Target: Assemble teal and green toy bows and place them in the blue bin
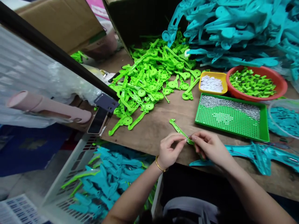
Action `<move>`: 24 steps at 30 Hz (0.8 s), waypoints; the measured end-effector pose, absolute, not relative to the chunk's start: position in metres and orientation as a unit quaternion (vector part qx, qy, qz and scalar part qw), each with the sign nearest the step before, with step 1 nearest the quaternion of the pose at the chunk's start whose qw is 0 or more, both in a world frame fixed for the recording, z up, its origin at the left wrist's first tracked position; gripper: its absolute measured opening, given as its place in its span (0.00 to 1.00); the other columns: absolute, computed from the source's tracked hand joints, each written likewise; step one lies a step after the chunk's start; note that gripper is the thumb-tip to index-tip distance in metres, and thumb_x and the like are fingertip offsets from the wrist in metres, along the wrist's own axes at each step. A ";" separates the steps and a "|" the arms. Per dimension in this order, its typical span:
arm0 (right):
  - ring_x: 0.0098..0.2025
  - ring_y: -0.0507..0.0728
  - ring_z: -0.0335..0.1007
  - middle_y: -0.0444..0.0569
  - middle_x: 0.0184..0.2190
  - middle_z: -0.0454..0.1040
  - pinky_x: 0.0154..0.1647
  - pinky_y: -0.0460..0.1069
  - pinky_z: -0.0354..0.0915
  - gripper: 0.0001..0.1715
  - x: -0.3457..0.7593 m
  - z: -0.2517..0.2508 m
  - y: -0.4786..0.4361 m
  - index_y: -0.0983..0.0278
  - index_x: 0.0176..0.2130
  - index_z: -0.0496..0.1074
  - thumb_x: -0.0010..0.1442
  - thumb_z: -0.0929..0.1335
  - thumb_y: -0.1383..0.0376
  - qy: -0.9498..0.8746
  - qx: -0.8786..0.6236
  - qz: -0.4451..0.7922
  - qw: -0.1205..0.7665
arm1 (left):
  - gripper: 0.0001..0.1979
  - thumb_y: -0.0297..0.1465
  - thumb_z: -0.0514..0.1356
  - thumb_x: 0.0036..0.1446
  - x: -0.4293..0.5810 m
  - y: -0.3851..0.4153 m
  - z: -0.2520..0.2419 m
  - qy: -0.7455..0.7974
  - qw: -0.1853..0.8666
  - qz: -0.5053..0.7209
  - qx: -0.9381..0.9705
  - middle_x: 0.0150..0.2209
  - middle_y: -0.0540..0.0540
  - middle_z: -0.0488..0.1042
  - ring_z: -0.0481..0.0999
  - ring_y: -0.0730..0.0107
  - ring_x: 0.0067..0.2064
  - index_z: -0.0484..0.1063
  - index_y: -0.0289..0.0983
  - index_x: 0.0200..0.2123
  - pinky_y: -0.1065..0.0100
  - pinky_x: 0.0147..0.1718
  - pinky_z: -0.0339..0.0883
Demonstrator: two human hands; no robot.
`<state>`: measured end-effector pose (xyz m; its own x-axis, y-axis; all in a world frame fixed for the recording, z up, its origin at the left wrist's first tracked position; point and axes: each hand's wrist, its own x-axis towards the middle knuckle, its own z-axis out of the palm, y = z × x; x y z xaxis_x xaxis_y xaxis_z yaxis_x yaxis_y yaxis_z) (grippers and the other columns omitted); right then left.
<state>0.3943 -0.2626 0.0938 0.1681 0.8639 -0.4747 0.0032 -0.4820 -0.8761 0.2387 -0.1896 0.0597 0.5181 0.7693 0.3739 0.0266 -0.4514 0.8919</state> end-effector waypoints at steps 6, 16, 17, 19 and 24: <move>0.32 0.55 0.73 0.48 0.33 0.76 0.32 0.49 0.67 0.16 0.408 0.083 -0.274 0.60 0.43 0.71 0.56 0.67 0.57 -0.531 -0.728 0.332 0.281 | 0.04 0.28 0.57 0.58 0.229 -0.166 0.053 0.344 0.358 0.376 0.782 0.33 0.46 0.73 0.73 0.68 0.38 0.71 0.36 0.32 0.64 0.41 0.69; 0.28 0.54 0.74 0.48 0.33 0.76 0.24 0.46 0.64 0.15 0.383 0.078 -0.281 0.61 0.43 0.72 0.64 0.59 0.62 -0.691 -0.698 0.110 0.151 | 0.06 0.24 0.55 0.57 0.246 -0.157 0.035 0.368 0.265 0.326 0.829 0.39 0.43 0.73 0.72 0.63 0.45 0.70 0.36 0.31 0.59 0.46 0.67; 0.28 0.53 0.73 0.47 0.32 0.75 0.23 0.46 0.63 0.16 0.381 0.076 -0.283 0.61 0.44 0.71 0.65 0.58 0.62 -0.699 -0.692 0.100 0.150 | 0.06 0.24 0.55 0.57 0.246 -0.157 0.036 0.369 0.258 0.323 0.832 0.39 0.43 0.73 0.72 0.63 0.45 0.70 0.36 0.31 0.59 0.46 0.67; 0.27 0.52 0.72 0.47 0.30 0.74 0.23 0.46 0.62 0.17 0.380 0.072 -0.285 0.61 0.46 0.71 0.65 0.57 0.63 -0.707 -0.684 0.080 0.159 | 0.06 0.23 0.55 0.56 0.247 -0.158 0.037 0.369 0.244 0.313 0.841 0.39 0.44 0.73 0.71 0.63 0.45 0.70 0.36 0.30 0.59 0.46 0.67; 0.31 0.52 0.71 0.47 0.29 0.72 0.30 0.45 0.64 0.16 0.382 0.061 -0.288 0.62 0.45 0.72 0.65 0.59 0.63 -0.701 -0.674 0.057 0.226 | 0.07 0.22 0.54 0.56 0.253 -0.160 0.041 0.379 0.181 0.260 0.869 0.37 0.43 0.71 0.70 0.61 0.44 0.68 0.36 0.27 0.57 0.45 0.68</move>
